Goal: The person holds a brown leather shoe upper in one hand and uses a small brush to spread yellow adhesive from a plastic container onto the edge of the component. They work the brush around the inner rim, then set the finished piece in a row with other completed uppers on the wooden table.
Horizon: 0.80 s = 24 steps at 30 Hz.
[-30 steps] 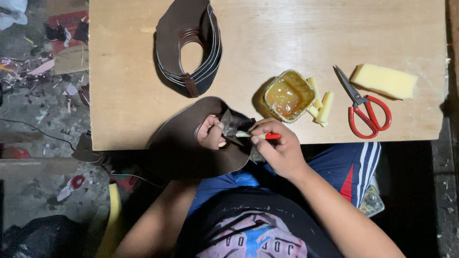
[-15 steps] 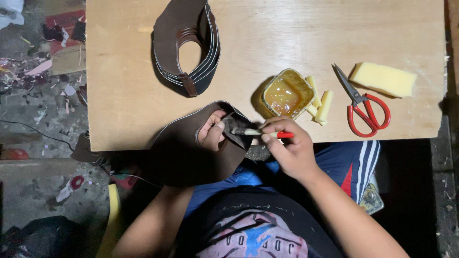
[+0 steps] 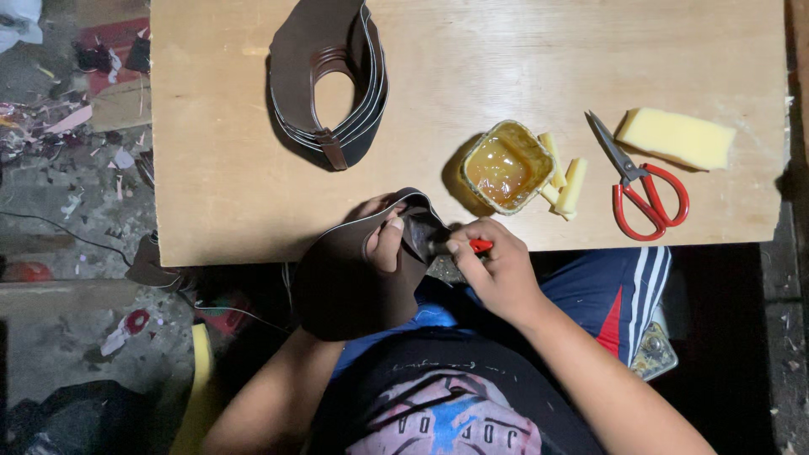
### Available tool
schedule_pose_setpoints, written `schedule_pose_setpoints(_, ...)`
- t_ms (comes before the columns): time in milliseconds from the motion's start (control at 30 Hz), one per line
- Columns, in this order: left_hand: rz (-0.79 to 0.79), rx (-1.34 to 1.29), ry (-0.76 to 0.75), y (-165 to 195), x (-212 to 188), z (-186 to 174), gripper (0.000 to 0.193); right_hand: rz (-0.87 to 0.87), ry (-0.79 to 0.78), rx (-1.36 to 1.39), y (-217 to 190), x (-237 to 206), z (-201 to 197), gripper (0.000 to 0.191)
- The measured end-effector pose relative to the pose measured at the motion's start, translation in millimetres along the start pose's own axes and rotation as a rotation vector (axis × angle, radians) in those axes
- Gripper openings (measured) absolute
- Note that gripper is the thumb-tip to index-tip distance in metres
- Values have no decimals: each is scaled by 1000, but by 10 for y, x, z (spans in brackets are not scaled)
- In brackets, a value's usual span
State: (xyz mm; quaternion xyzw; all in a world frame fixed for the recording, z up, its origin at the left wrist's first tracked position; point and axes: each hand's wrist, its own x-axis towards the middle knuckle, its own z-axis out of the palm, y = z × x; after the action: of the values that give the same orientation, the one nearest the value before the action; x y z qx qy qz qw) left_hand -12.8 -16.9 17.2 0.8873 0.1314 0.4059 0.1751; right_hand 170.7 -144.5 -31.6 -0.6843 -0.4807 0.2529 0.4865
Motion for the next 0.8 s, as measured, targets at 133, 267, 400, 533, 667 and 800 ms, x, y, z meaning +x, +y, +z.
schedule_pose_setpoints(133, -1146, -1251, 122, -289, -172, 405, 26, 151, 56, 247, -23, -103, -153, 9)
schedule_pose_setpoints(267, -1284, -1407, 168, -556, -453, 621, 22, -101, 87, 172, -84, -90, -255, 14)
schedule_pose_setpoints(400, -1325, -1435, 140, -574, -683, 694, 21, -174, -12, 91, -116, 63, -162, 17)
schedule_pose_setpoints(533, -625, -723, 163, -589, -742, 741, 30, -208, -9, 30, -149, 142, -70, 18)
schedule_pose_setpoints(667, 50, -19, 90, -628, -793, 670, 44, -202, 43, 6, -253, 128, -12, 19)
schedule_pose_setpoints(800, -70, -117, -1, -594, -868, 578, 45, -366, 60, -134, -366, 90, -24, 19)
